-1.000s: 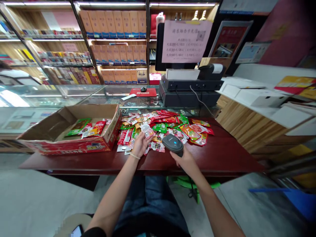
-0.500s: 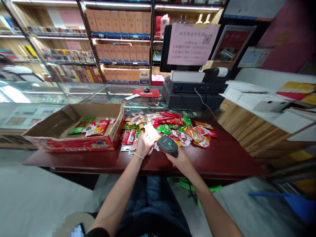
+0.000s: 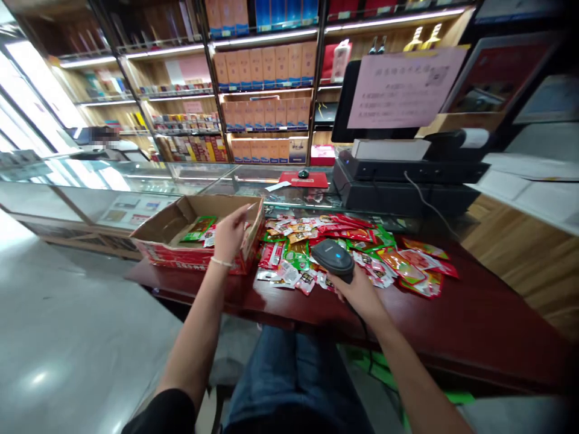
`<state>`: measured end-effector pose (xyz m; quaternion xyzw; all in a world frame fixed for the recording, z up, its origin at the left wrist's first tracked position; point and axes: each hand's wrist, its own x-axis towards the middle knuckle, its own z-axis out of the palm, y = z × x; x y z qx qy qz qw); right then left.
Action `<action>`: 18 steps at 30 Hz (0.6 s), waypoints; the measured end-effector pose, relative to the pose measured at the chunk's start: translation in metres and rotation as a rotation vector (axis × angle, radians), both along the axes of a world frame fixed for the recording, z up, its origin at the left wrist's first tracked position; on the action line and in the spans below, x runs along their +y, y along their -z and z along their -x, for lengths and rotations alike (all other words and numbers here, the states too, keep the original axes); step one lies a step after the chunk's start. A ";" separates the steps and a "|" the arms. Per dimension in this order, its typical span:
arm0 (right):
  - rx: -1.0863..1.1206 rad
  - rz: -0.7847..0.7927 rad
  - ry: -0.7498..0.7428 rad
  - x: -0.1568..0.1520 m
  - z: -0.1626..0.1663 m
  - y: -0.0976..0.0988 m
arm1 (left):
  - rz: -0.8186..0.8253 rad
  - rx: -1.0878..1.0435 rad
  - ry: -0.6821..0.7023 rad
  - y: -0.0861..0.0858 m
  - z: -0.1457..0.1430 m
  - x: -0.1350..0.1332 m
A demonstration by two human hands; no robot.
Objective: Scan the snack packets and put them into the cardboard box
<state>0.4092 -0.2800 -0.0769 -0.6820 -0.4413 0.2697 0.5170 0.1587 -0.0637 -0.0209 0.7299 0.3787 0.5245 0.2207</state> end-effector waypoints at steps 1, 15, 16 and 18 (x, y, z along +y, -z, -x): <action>-0.002 -0.003 -0.015 0.006 0.003 -0.001 | -0.027 0.102 -0.065 0.000 0.017 0.010; 0.079 0.021 -0.097 0.026 0.019 0.006 | -0.206 0.251 -0.048 0.026 0.032 -0.032; 0.073 0.037 -0.079 0.023 0.017 0.007 | -0.221 0.246 0.001 0.028 0.023 -0.041; 0.063 0.059 -0.055 0.019 0.015 0.009 | -0.250 0.255 0.098 0.038 0.005 -0.058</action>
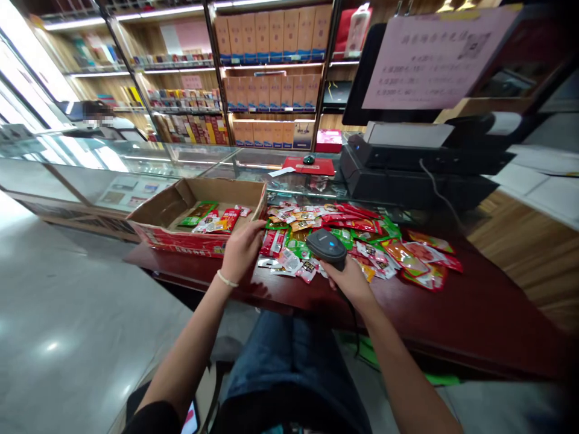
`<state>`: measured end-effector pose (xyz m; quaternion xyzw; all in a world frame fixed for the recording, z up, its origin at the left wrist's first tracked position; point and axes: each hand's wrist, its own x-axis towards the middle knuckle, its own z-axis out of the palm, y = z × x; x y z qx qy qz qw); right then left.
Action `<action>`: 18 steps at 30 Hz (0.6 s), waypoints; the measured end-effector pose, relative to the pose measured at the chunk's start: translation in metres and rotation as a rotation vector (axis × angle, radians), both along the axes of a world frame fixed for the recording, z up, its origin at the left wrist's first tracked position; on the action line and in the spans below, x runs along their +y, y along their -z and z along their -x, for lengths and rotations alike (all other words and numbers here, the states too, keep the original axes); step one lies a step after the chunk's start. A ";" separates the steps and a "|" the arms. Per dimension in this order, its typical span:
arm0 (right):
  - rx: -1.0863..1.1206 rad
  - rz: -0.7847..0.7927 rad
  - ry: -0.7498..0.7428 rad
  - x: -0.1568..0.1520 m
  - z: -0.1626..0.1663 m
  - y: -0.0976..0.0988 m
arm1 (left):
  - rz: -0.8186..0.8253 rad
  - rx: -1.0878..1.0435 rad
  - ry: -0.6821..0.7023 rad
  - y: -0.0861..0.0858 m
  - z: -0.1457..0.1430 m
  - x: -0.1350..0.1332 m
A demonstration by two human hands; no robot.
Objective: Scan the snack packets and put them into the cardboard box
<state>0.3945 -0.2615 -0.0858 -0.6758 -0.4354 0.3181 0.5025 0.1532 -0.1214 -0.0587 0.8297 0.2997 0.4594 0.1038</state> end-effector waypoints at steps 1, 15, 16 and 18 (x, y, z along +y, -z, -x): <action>-0.001 0.003 0.005 -0.002 -0.001 0.002 | -0.010 0.018 0.045 0.007 -0.009 -0.007; 0.029 -0.015 0.002 -0.019 -0.008 0.028 | 0.150 0.467 -0.156 0.106 -0.073 -0.018; 0.026 -0.014 0.000 -0.019 -0.009 0.030 | 0.159 0.463 -0.171 0.106 -0.074 -0.018; 0.022 -0.018 0.001 -0.019 -0.010 0.032 | 0.171 0.450 -0.181 0.105 -0.075 -0.018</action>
